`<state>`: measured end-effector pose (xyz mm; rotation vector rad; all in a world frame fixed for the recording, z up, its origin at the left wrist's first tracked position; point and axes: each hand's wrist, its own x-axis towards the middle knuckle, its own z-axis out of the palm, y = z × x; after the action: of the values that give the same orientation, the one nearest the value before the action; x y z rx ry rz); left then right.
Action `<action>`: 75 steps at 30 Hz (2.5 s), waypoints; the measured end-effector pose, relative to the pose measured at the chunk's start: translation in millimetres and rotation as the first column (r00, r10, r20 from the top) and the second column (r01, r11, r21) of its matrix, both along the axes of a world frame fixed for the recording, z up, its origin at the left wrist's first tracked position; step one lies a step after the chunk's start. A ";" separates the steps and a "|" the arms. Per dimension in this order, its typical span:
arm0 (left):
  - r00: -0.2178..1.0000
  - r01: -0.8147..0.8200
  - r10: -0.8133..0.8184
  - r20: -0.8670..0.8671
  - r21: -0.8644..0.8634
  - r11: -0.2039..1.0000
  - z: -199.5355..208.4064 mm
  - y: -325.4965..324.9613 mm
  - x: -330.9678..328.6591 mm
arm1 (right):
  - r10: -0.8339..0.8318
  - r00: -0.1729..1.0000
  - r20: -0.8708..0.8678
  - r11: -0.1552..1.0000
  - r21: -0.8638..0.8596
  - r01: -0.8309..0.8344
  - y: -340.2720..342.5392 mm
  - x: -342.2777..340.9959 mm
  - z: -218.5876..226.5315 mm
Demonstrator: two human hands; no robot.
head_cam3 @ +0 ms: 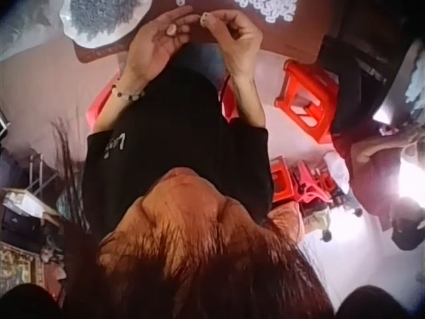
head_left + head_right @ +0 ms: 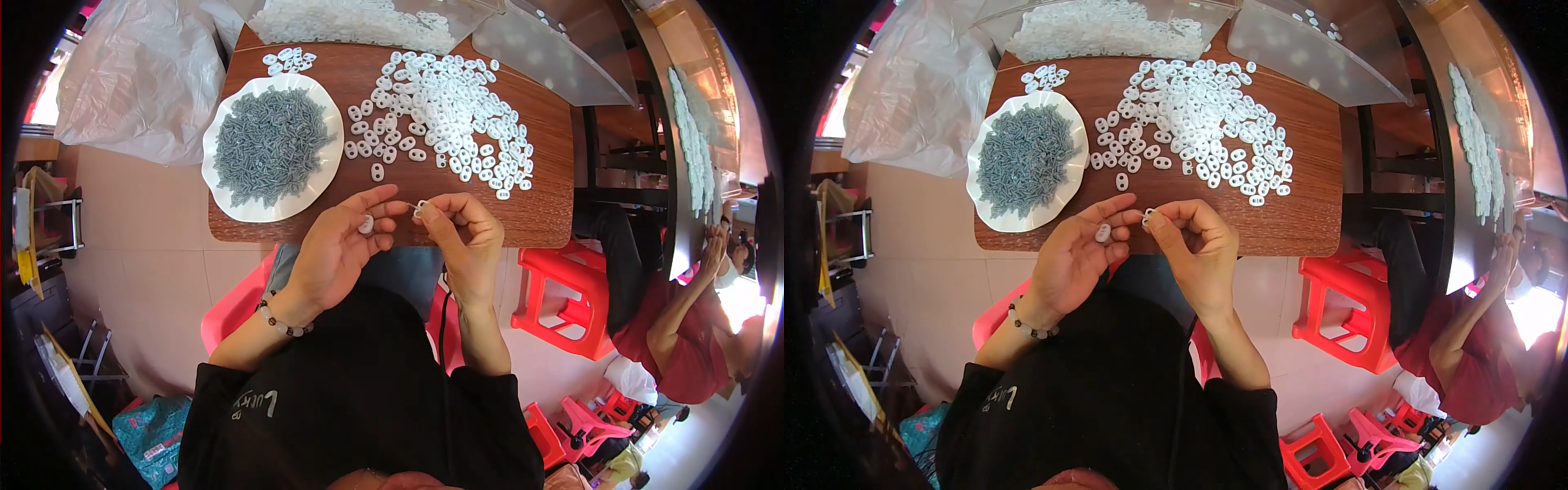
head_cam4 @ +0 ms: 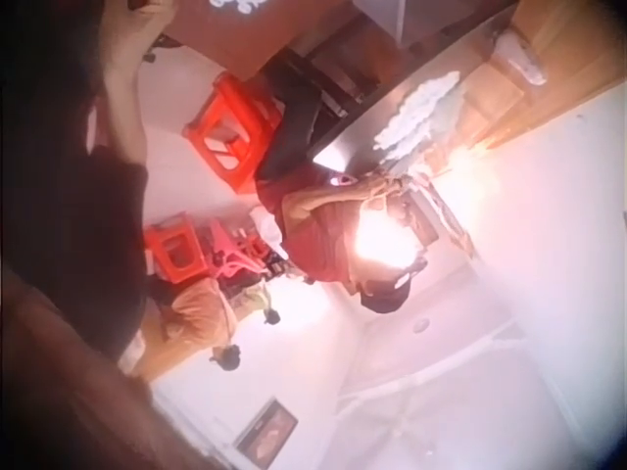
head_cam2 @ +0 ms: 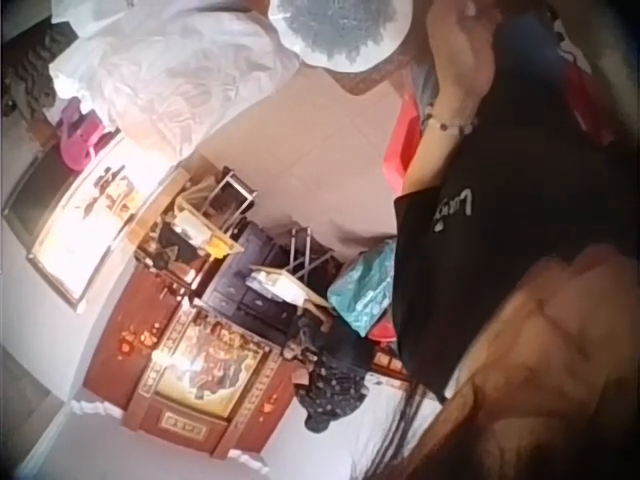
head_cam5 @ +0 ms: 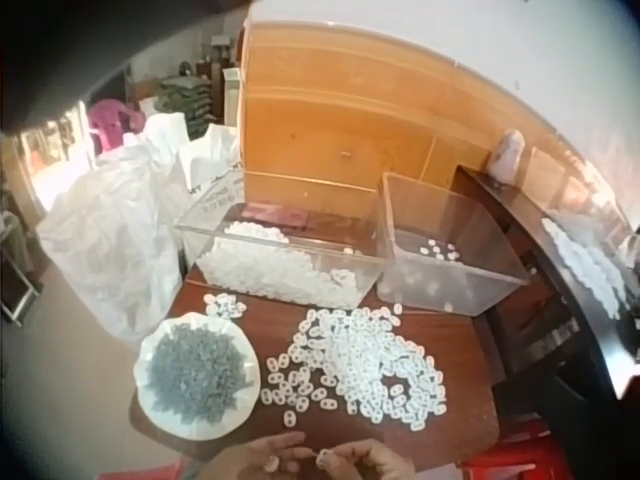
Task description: Manual assembly of small white plastic components by inserting metal springs.
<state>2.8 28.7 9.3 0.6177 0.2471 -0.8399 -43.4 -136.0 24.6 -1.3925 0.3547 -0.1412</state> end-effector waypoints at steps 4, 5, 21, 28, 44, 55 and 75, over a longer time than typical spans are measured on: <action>0.997 0.028 -0.029 0.075 0.005 1.000 -0.6 -7.6 -4.3 | -0.020 1.000 0.022 1.000 0.023 0.019 -7.4 -6.4 -4.6; 0.998 0.033 -0.033 0.060 0.005 0.999 0.7 -11.2 -5.0 | -0.011 1.000 0.014 0.999 0.041 0.010 -8.7 -7.8 -4.4; 0.982 -0.065 0.071 0.177 -0.044 0.997 -6.5 -55.7 -30.6 | -0.131 0.980 0.151 0.935 0.348 0.072 0.7 -20.9 -7.7; 0.987 0.099 -0.111 0.117 0.107 0.989 -4.4 -37.5 -28.1 | -0.140 0.975 0.172 0.925 0.373 0.068 0.9 -22.0 -0.2; 0.986 0.146 -0.146 -0.075 0.001 0.989 -5.9 -18.5 -20.4 | -0.083 0.993 0.084 0.975 0.211 0.064 -0.6 -24.8 7.4; 0.992 0.120 -0.118 -0.033 0.078 0.990 -11.2 -15.1 -20.2 | -0.024 0.998 0.057 0.968 0.249 0.009 -1.3 -24.5 3.7; 0.995 0.075 -0.083 0.063 0.119 0.990 -10.2 -13.0 -18.0 | -0.049 0.997 0.059 0.970 0.242 0.033 2.9 -21.8 3.8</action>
<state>-15.2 15.8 -0.9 0.7676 0.2123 -0.8834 -65.2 -133.1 28.5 -1.1377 0.3350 -0.1714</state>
